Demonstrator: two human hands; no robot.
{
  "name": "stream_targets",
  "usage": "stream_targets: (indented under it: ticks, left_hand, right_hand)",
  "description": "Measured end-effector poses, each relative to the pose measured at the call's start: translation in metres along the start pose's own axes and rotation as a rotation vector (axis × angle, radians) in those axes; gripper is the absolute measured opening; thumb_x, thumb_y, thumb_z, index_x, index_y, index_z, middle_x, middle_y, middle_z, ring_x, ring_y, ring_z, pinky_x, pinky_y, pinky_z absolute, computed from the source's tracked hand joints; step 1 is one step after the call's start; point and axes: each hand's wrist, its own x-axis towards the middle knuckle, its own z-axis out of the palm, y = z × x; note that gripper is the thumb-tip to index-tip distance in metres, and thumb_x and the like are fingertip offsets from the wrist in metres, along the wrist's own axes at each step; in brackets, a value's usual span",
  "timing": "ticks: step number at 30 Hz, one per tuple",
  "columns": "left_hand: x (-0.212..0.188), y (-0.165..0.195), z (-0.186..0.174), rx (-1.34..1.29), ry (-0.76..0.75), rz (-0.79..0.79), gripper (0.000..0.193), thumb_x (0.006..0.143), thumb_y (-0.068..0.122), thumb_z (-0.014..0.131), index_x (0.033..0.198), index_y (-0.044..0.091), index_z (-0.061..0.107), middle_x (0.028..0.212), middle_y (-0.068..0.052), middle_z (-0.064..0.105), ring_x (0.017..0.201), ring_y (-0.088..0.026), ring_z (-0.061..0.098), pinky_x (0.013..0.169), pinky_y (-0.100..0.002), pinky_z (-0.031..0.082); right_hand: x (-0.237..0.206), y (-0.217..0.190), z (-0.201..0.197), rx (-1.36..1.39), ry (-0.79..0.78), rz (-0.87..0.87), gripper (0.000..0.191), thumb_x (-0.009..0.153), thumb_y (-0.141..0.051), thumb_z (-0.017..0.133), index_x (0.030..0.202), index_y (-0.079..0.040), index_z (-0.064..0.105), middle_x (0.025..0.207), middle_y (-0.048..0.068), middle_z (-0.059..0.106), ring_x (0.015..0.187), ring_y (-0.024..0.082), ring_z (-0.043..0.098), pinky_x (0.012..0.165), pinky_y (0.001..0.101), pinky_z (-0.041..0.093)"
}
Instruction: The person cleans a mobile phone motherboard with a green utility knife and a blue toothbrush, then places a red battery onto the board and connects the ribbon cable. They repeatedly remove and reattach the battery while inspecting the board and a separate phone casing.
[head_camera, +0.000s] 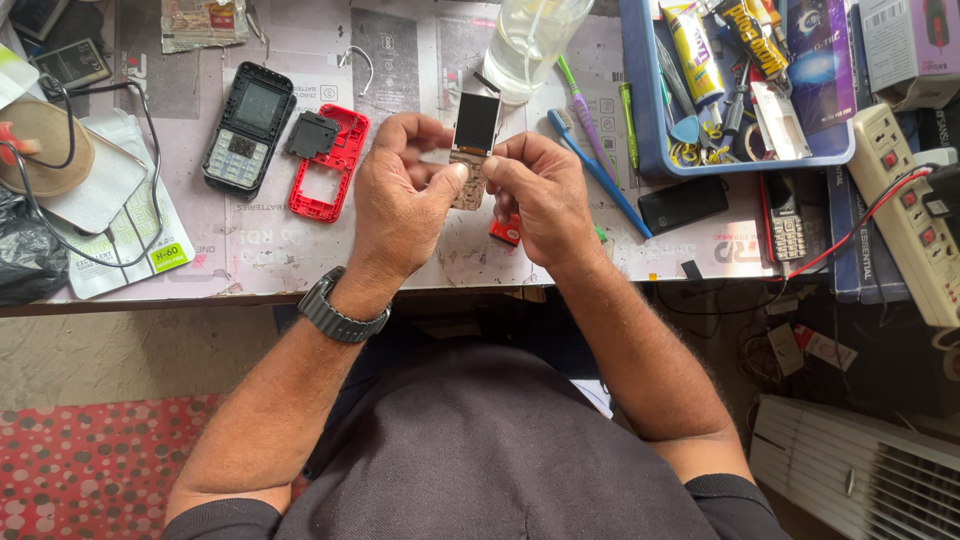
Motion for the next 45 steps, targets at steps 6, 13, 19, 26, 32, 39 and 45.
stream_targets:
  ticks: [6, 13, 19, 26, 32, 39, 45]
  left_hand:
    - [-0.004, 0.019, 0.0, 0.524, -0.012, 0.216, 0.034, 0.087, 0.007, 0.083, 0.115, 0.001, 0.064, 0.104, -0.013, 0.073, 0.083, -0.015, 0.075, 0.067, -0.027, 0.06]
    - [-0.003, 0.011, -0.002, 0.408, -0.006, -0.006, 0.016, 0.09, 0.006, 0.074, 0.104, 0.002, 0.068, 0.085, -0.006, 0.076, 0.069, -0.009, 0.074, 0.057, -0.024, 0.058]
    - [0.003, -0.008, -0.008, 0.416, -0.007, 0.064, 0.008, 0.091, -0.001, 0.069, 0.098, 0.001, 0.069, 0.086, -0.005, 0.075, 0.069, -0.007, 0.071, 0.057, -0.024, 0.056]
    - [0.006, -0.014, -0.01, 0.346, 0.055, 0.035, 0.013, 0.088, -0.004, 0.066, 0.1, 0.0, 0.069, 0.089, -0.004, 0.074, 0.066, -0.006, 0.065, 0.056, -0.023, 0.052]
    - [0.01, -0.003, -0.014, 0.239, 0.024, -0.037, 0.013, 0.089, -0.003, 0.068, 0.102, 0.0, 0.068, 0.089, -0.003, 0.074, 0.072, -0.005, 0.069, 0.06, -0.021, 0.056]
    - [0.006, 0.006, -0.01, 0.277, -0.004, -0.095, 0.012, 0.091, 0.0, 0.071, 0.103, 0.002, 0.068, 0.09, -0.004, 0.073, 0.074, -0.008, 0.07, 0.062, -0.022, 0.057]
    - [0.003, -0.001, -0.009, 0.283, 0.03, 0.003, 0.033, 0.09, 0.001, 0.076, 0.118, 0.001, 0.06, 0.095, -0.006, 0.071, 0.083, -0.008, 0.072, 0.072, -0.022, 0.063]
  right_hand:
    - [-0.002, -0.004, 0.001, 0.029, -0.021, 0.058, 0.012, 0.093, -0.007, 0.072, 0.091, 0.001, 0.064, 0.072, 0.006, 0.066, 0.048, 0.006, 0.052, 0.038, 0.0215, 0.041]
    - [-0.01, -0.018, 0.002, -0.277, -0.125, 0.011, 0.02, 0.099, -0.01, 0.068, 0.112, 0.005, 0.071, 0.083, 0.005, 0.07, 0.057, 0.004, 0.058, 0.047, 0.0191, 0.047]
    - [-0.016, -0.025, 0.004, -0.484, -0.135, 0.081, 0.024, 0.096, -0.007, 0.069, 0.117, 0.004, 0.072, 0.085, 0.006, 0.076, 0.057, 0.004, 0.061, 0.047, 0.0184, 0.05]
    - [-0.015, -0.016, -0.004, -0.435, -0.031, -0.018, 0.012, 0.097, -0.004, 0.072, 0.106, 0.004, 0.071, 0.082, 0.006, 0.07, 0.057, 0.005, 0.058, 0.046, 0.0217, 0.049]
    - [-0.006, -0.009, -0.007, -0.005, -0.067, 0.061, 0.018, 0.094, -0.004, 0.072, 0.106, 0.001, 0.061, 0.084, 0.009, 0.072, 0.052, 0.009, 0.06, 0.044, 0.0237, 0.049]
    - [-0.004, -0.003, 0.005, -0.002, -0.032, 0.0, 0.026, 0.091, 0.001, 0.076, 0.111, 0.001, 0.059, 0.087, 0.01, 0.072, 0.056, 0.008, 0.06, 0.047, 0.0236, 0.051]
    - [-0.011, -0.003, 0.01, -0.011, -0.035, -0.01, 0.029, 0.089, 0.003, 0.076, 0.111, 0.001, 0.058, 0.085, 0.009, 0.07, 0.055, 0.007, 0.058, 0.046, 0.0225, 0.048]
